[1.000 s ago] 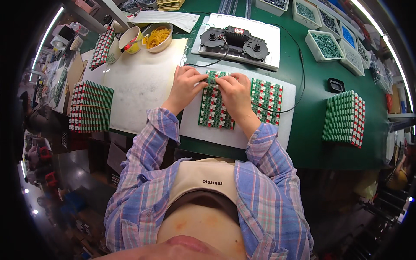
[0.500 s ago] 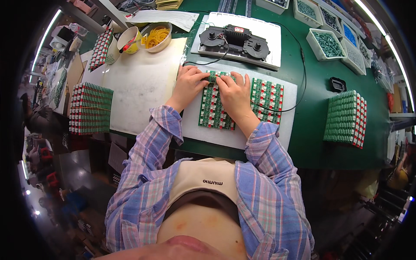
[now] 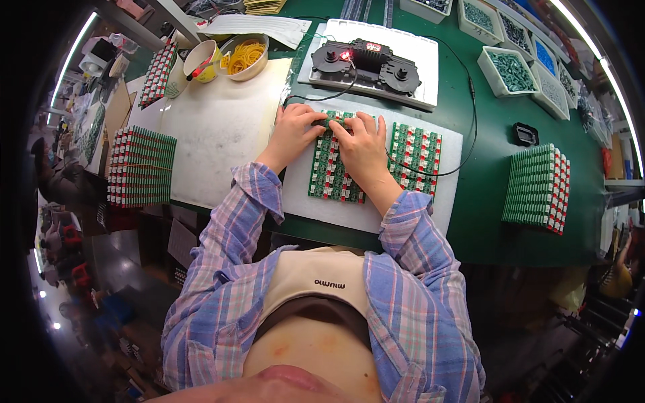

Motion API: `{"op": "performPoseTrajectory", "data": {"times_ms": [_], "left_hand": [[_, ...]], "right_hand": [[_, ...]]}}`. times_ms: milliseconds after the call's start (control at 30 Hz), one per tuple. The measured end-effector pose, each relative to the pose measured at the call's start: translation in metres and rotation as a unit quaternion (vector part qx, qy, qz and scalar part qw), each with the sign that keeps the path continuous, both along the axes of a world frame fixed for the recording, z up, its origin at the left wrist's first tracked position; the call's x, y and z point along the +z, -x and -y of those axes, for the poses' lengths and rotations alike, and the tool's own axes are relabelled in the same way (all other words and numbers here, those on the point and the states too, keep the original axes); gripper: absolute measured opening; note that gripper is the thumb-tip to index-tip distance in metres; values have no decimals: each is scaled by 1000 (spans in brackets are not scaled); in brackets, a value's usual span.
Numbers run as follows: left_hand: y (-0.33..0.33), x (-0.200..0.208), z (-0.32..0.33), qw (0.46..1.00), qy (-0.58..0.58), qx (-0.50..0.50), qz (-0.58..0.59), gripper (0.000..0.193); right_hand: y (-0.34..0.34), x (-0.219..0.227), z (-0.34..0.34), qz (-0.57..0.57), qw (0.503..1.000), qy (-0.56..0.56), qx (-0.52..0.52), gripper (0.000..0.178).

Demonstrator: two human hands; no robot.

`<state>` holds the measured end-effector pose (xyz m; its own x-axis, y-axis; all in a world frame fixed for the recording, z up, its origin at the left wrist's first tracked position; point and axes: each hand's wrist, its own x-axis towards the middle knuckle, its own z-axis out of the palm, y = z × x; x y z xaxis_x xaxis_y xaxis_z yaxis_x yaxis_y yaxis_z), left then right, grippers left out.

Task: The recorder is assembling small electronic components onto green circuit boards at a production station.

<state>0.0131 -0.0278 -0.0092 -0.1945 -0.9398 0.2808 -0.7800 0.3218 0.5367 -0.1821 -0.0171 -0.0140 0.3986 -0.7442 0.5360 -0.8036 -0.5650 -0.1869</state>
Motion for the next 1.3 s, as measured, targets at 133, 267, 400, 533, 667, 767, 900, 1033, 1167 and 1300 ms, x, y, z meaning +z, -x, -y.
{"op": "performPoseTrajectory", "data": {"times_ms": [133, 267, 400, 533, 667, 767, 900, 1033, 1167, 1300], "left_hand": [[1, 2, 0, 1000, -5, -1, 3, 22], [0, 1, -1, 1000, -5, -1, 4, 22], [0, 2, 0, 1000, -15, -5, 0, 22], [-1, 0, 0, 1000, -4, -4, -3, 22], [-1, 2, 1, 1000, -4, -8, -1, 22], [-1, 3, 2, 1000, -7, -11, 2, 22], [-2, 0, 2, 1000, 0, -15, 2, 22], [-1, 0, 3, 1000, 15, -11, 15, 22], [0, 5, 3, 999, 26, -7, 44, 22], [-1, 7, 3, 997, 43, -9, 68, 22]], "right_hand": [[0, -4, 0, 23, 1000, -6, -7, 34], [1, -5, 0, 37, 999, -8, -13, 35], [1, -5, -1, 40, 999, -13, -6, 33], [0, -3, 0, 51, 999, -13, -1, 33], [2, -6, 1, 66, 998, -20, 6, 32], [2, -8, 2, 77, 997, -27, 12, 32], [3, -7, 3, 76, 997, -25, 14, 30], [3, -6, 2, 57, 998, -11, 10, 29], [2, 1, 1, 2, 1000, 15, -2, 26], [3, 11, 4, -43, 999, 23, -7, 24]]}}
